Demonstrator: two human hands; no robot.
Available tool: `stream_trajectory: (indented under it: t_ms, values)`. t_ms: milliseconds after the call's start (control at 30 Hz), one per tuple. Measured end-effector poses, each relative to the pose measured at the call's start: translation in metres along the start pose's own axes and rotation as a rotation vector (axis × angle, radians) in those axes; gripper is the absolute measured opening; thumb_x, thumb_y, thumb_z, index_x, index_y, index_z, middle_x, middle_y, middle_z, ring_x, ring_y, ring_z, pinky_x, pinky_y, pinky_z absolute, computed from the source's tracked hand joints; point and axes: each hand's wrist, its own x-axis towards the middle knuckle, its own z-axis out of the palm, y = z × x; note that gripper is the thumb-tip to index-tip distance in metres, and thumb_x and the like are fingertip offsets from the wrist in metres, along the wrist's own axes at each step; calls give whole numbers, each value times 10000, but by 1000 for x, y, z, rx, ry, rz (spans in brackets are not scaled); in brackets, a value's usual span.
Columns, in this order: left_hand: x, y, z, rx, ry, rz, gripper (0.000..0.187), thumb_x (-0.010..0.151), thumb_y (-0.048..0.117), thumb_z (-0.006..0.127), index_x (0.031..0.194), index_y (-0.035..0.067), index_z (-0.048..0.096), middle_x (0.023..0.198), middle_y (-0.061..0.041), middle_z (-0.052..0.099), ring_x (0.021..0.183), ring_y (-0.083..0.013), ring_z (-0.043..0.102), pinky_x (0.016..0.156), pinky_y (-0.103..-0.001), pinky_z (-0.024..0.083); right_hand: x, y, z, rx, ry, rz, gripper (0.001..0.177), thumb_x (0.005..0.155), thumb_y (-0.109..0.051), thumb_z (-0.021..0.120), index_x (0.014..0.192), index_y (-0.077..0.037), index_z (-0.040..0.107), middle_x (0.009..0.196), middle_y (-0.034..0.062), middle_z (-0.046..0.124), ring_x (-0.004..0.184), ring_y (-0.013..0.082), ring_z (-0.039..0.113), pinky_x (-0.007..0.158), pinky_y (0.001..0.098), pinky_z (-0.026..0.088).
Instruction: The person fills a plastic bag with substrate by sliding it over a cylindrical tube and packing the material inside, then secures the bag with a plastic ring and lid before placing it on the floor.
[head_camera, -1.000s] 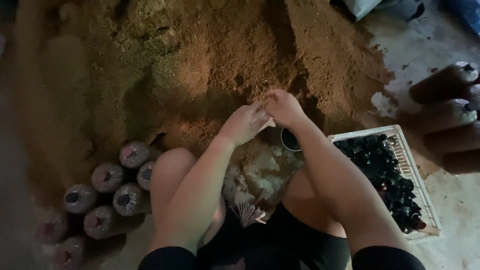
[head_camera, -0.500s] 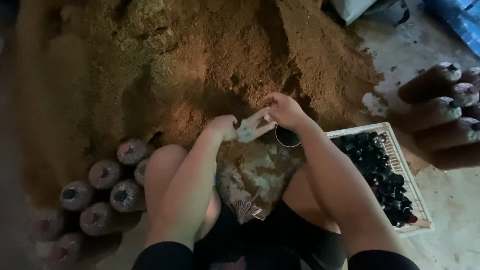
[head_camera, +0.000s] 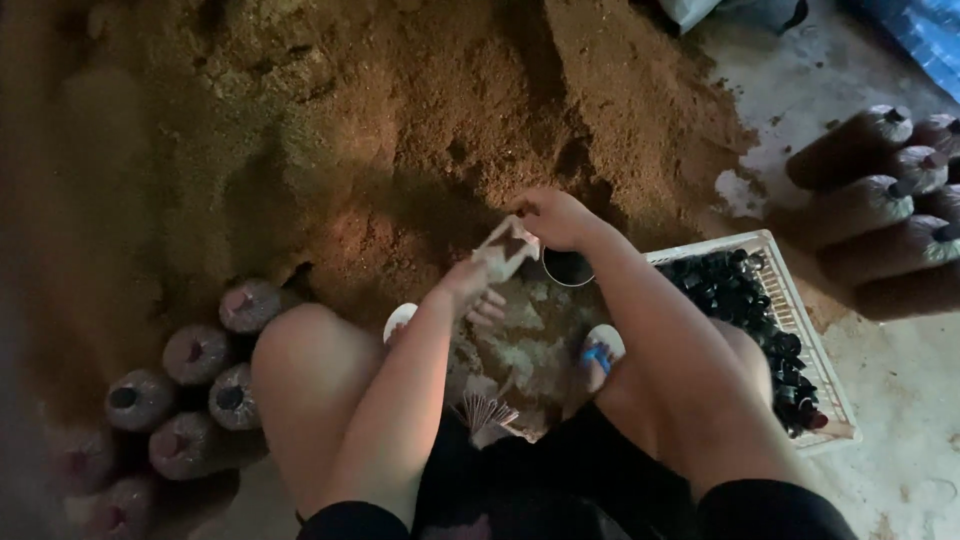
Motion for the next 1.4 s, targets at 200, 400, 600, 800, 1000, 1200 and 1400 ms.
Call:
stream_trajectory:
  t_ms: [200,400,600,800,1000,1200,1400]
  values:
    - [13,26,-3,-404,111,-78,681,1097,422,208,1654,32,221,1395,-365,569,1256,-490,597,1021,-569,507,57,110,37,753,477,-30,338,915,-284,788,1179,-75,763,1118,153,748,1021,274,727,870,383,570]
    - [90,-2,10,-425,89,4,768,1053,535,241,1544,-41,371,1432,-330,550,1144,-463,680,924,-628,569,53,266,89,790,966,465,384,1019,-442,612,940,-81,714,730,91,681,636,210,644,576,376,512]
    - [168,-58,23,-612,114,154,768,1071,557,223,1630,31,210,1563,-271,442,1308,-470,570,1086,-649,431,28,300,146,1097,600,683,715,1041,-626,511,1455,-43,513,1125,212,687,978,350,733,825,509,608]
    - [187,-42,31,-647,145,292,772,1094,592,145,1644,50,175,1649,-256,296,1450,-476,405,1207,-666,224,57,315,163,1157,572,689,631,1013,-647,584,1391,-144,625,1053,147,734,796,279,750,678,466,622]
    - [209,-26,33,-716,195,218,735,1093,471,146,1629,-32,156,1651,-288,261,1447,-487,408,1208,-653,222,79,315,146,1363,514,732,619,1023,-584,582,1350,-65,663,977,202,708,752,299,695,646,422,546]
    - [238,-38,33,-735,286,128,801,1081,569,249,1660,34,106,1653,-233,311,1379,-446,524,1164,-647,271,109,329,144,1504,440,850,608,998,-545,630,1393,-84,620,1095,201,699,879,312,691,733,441,522]
    - [223,-23,39,-688,320,268,800,1096,463,377,1648,2,27,1685,-291,91,1447,-508,348,1128,-610,427,142,346,162,1487,254,873,630,941,-593,675,1368,-129,651,1213,151,688,1082,325,645,921,474,468]
